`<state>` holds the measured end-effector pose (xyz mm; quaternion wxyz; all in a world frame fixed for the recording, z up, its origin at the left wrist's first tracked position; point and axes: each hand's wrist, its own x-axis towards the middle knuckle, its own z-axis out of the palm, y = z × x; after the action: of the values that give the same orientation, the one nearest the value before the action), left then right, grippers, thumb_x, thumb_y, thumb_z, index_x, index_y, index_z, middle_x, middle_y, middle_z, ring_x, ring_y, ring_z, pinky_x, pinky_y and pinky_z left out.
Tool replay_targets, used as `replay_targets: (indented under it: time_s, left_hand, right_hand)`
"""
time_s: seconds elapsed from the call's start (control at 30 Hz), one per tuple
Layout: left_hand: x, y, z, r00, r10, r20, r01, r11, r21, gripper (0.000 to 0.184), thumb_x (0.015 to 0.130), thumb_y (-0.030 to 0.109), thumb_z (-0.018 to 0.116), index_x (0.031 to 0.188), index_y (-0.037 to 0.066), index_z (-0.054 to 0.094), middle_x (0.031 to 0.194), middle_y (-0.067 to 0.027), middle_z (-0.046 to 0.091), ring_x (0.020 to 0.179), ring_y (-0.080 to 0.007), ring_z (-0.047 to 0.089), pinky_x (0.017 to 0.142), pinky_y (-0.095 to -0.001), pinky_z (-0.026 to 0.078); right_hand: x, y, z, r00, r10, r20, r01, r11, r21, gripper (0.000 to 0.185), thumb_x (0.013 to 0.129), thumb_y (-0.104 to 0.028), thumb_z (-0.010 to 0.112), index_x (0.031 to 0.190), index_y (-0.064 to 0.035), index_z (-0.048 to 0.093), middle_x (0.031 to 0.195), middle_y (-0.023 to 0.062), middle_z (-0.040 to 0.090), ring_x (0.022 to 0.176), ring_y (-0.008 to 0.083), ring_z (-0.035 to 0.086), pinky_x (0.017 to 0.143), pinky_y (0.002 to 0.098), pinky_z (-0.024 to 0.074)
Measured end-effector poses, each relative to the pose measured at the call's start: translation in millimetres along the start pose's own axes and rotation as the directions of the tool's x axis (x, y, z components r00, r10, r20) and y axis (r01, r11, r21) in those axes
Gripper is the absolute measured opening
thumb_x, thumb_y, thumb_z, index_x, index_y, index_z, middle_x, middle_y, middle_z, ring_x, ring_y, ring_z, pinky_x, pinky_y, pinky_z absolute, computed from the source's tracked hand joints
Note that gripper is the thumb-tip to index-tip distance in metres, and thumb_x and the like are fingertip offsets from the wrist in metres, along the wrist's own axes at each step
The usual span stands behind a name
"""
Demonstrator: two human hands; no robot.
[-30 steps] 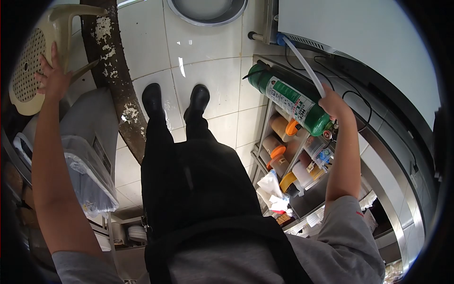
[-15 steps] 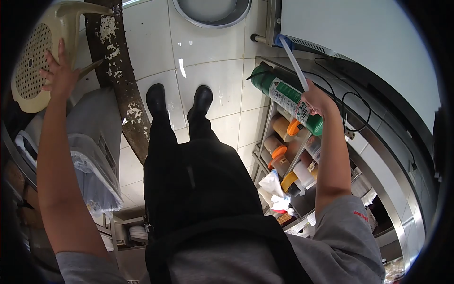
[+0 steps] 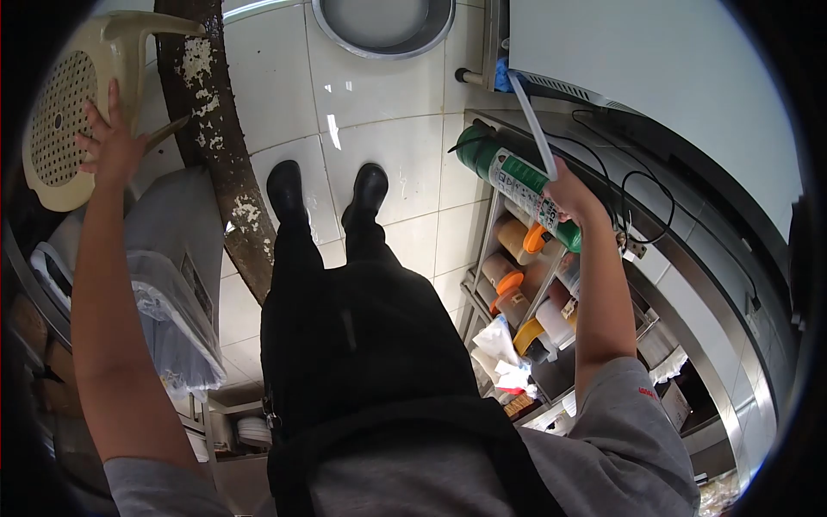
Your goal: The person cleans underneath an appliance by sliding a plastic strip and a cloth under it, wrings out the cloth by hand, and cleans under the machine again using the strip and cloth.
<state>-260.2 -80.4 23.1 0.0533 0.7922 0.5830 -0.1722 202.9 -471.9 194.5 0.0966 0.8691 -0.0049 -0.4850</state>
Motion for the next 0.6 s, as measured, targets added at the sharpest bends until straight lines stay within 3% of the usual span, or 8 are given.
replay_targets:
  time_s: [0.07,0.13,0.23,0.37,0.43,0.47,0.6]
  left_hand:
    - [-1,1,-2,1.000,0.002,0.003,-0.002,1.000,-0.004,0.095,0.083,0.016,0.062,0.140,0.047,-0.007,0.151,-0.0137,-0.010,0.130,-0.0566,0.003,0.093,-0.0753,0.019]
    - [0,1,-2,1.000,0.003,0.007,-0.003,1.000,-0.005,0.095,0.083,0.015,0.062,0.140,0.047,-0.007,0.151,-0.0139,-0.010,0.130,-0.0567,0.003,0.093,-0.0752,0.019]
    - [1,0,-1,1.000,-0.006,0.008,0.005,1.000,0.014,0.096,0.082,0.015,0.062,0.140,0.046,-0.008,0.150,-0.0140,-0.011,0.130,-0.0566,0.002,0.094,-0.0749,0.018]
    - [0,-1,-1,1.000,-0.002,0.017,0.002,1.000,0.013,0.097,0.082,0.014,0.063,0.140,0.046,-0.008,0.150,-0.0138,-0.011,0.131,-0.0565,0.002,0.094,-0.0746,0.018]
    - [1,0,-2,1.000,0.003,0.012,-0.003,1.000,0.004,0.098,0.081,0.013,0.063,0.140,0.046,-0.008,0.150,-0.0136,-0.012,0.131,-0.0564,0.002,0.094,-0.0745,0.018]
    - [1,0,-2,1.000,-0.003,0.021,0.003,1.000,0.009,0.098,0.081,0.013,0.064,0.140,0.046,-0.008,0.150,-0.0136,-0.012,0.131,-0.0564,0.002,0.094,-0.0744,0.018]
    - [2,-2,0,1.000,-0.004,0.028,0.004,1.000,0.020,0.100,0.079,0.013,0.065,0.140,0.045,-0.007,0.150,-0.0138,-0.012,0.130,-0.0566,0.002,0.094,-0.0741,0.019]
  right_hand:
    - [-4,6,-1,0.999,0.011,0.032,-0.014,0.997,0.074,0.069,0.075,0.001,0.043,0.139,-0.0177,0.025,0.067,0.0057,0.045,0.042,0.0121,0.038,0.037,0.0280,0.0354]
    - [-2,16,-7,0.976,-0.064,0.207,-0.039,0.889,0.456,0.073,0.075,0.001,0.046,0.140,-0.0216,0.023,0.063,0.0004,0.039,0.041,0.0062,0.032,0.036,0.0222,0.0279]
    - [1,20,-11,0.963,-0.092,0.252,-0.067,0.826,0.559,0.072,0.075,0.000,0.046,0.139,-0.0224,0.023,0.063,-0.0004,0.038,0.042,0.0045,0.031,0.036,0.0218,0.0282]
    - [-1,27,8,0.974,-0.110,0.198,-0.011,0.850,0.526,0.073,0.075,-0.001,0.047,0.140,-0.0222,0.023,0.063,0.0006,0.039,0.042,0.0058,0.033,0.035,0.0225,0.0285]
    - [-8,31,15,0.995,-0.087,0.040,0.079,0.981,0.176,0.073,0.075,-0.002,0.045,0.141,-0.0179,0.020,0.064,0.0042,0.044,0.043,0.0095,0.039,0.036,0.0256,0.0345]
    - [-9,35,15,0.994,-0.107,0.000,0.107,0.990,0.092,0.074,0.075,-0.003,0.044,0.142,-0.0171,0.018,0.067,0.0073,0.047,0.043,0.0115,0.041,0.036,0.0261,0.0354]
    - [2,48,5,0.992,-0.079,0.099,0.045,0.951,0.305,0.073,0.075,-0.002,0.047,0.141,-0.0209,0.021,0.065,0.0054,0.043,0.042,0.0110,0.035,0.036,0.0255,0.0322]
